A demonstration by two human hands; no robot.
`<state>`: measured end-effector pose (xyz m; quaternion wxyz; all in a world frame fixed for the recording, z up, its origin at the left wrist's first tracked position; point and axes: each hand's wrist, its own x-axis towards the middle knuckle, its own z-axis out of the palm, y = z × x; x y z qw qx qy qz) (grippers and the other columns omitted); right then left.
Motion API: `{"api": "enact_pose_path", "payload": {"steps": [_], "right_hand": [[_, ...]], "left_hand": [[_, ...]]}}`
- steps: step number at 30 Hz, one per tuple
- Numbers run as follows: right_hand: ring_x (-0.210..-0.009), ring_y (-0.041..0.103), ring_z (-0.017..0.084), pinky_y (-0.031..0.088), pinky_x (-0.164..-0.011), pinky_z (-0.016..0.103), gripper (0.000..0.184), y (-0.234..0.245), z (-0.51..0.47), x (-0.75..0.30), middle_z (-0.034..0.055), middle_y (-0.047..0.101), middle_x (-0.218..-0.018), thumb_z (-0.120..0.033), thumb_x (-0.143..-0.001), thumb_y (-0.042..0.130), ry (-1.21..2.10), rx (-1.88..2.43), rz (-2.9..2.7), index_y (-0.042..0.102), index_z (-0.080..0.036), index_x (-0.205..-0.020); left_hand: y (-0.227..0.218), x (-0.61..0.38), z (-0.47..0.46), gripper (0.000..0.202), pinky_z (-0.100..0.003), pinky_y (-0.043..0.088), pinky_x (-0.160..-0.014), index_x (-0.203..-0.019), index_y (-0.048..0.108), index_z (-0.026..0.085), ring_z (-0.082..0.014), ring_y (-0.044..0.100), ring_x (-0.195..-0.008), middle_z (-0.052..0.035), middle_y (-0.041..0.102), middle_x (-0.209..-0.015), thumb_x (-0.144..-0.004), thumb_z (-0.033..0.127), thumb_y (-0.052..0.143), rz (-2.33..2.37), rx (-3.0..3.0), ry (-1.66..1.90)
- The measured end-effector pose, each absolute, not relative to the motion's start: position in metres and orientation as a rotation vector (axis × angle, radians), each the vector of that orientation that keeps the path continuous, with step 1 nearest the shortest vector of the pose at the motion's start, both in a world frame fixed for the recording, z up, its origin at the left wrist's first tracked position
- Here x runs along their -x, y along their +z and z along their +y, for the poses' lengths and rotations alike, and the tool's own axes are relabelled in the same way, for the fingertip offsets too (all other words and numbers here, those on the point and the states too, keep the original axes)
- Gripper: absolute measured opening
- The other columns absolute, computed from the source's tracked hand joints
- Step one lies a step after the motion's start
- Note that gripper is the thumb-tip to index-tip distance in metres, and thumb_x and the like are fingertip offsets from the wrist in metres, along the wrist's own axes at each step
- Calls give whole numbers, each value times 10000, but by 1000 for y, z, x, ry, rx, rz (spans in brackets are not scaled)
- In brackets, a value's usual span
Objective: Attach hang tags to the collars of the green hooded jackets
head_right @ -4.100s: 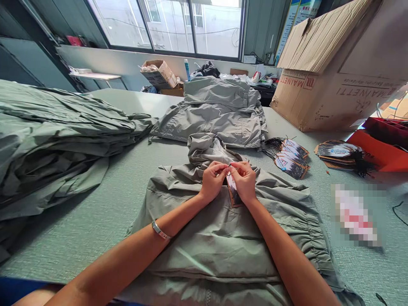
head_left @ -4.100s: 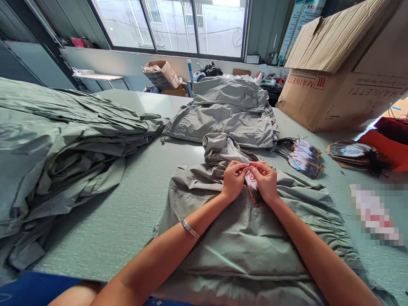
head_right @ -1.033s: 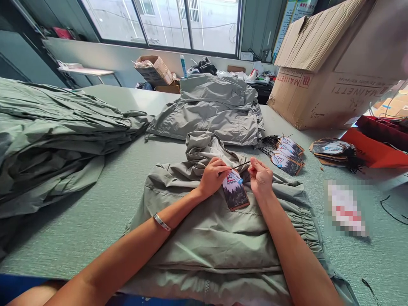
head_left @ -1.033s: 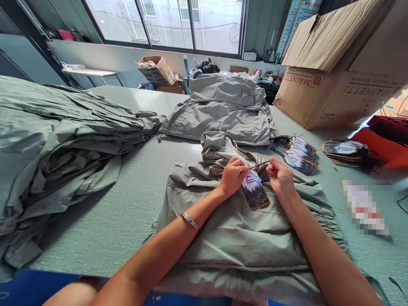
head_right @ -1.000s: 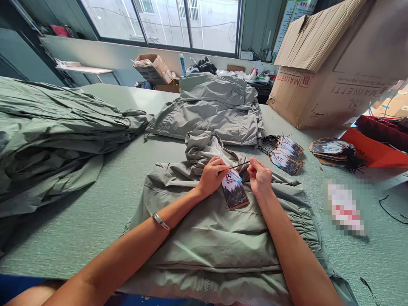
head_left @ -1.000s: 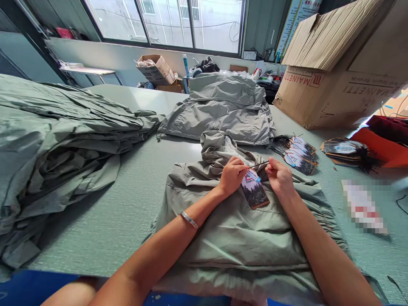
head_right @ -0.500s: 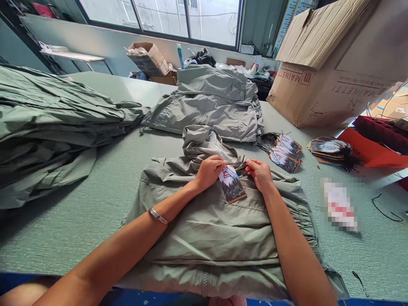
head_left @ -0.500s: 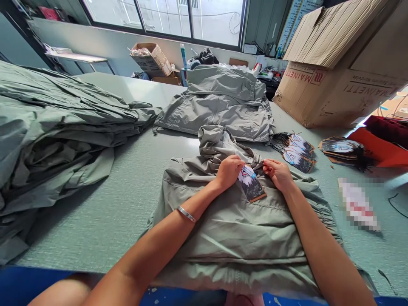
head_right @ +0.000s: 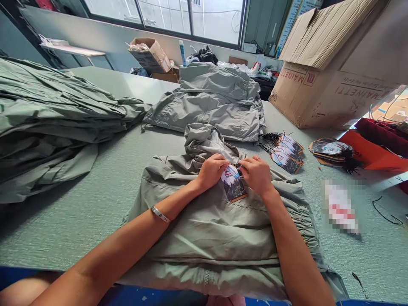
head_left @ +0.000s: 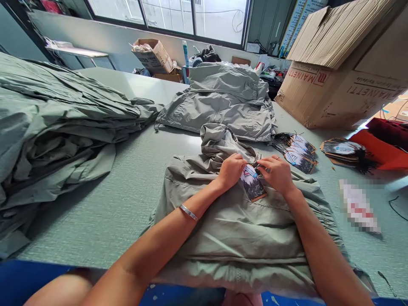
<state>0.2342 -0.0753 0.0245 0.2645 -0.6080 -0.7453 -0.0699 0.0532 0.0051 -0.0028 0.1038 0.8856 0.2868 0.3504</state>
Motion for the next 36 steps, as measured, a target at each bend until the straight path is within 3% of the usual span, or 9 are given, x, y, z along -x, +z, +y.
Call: {"api": "enact_pose_path", "payload": {"steps": [7,12,15,19,23,28,36], "right_hand": [[-936,572,265,334,-831,373,257,28,-78,-226,102,744,-939,-271,-911,549,-452,1809,-2199,760,-176,-1025],[-914,582,263,311,-793,384,315,32,-80,-221,115,745,-902,-223,-942,469,-480,1867,-2205,776,-155,-939],[-898,595,260,327,-780,378,270,35,-81,-218,111,750,-894,-209,-906,516,-383,1916,-2158,784,-172,-897],[-821,625,235,374,-730,343,169,36,-81,-217,75,760,-864,-217,-813,623,-58,1944,-1898,790,-224,-832],[-608,582,162,386,-580,275,97,38,-80,-221,27,717,-671,-264,-711,701,651,1696,-1580,771,-205,-680],[-407,321,43,189,-384,193,286,44,-83,-227,-37,508,-448,-408,-621,807,1358,1445,-1279,712,-140,-585],[-503,462,41,345,-435,146,285,48,-85,-232,-3,619,-620,-324,-578,865,1633,1290,-1048,746,-109,-722]], "left_hand": [[-1,-53,3,307,-293,453,-746,-707,669,149,-174,536,-789,-54,593,-780,-950,181,483,863,-2640,1016],[0,-53,3,319,-292,456,-754,-752,683,154,-173,541,-806,-55,608,-803,-968,207,454,882,-2686,1003],[-1,-53,4,304,-298,460,-753,-754,691,156,-179,545,-810,-55,607,-801,-955,198,467,878,-2649,1016],[-2,-53,5,268,-299,469,-742,-758,711,168,-180,555,-806,-51,605,-793,-923,167,500,882,-2541,1078],[-2,-54,6,274,-296,475,-745,-750,722,174,-174,564,-798,-48,612,-786,-916,161,504,865,-2501,1109],[-1,-55,5,248,-284,484,-740,-779,738,178,-164,579,-789,-44,630,-787,-908,162,527,796,-2442,1122],[-1,-55,4,212,-275,495,-731,-815,747,169,-157,604,-780,-47,656,-810,-902,159,553,786,-2379,1151]]}}
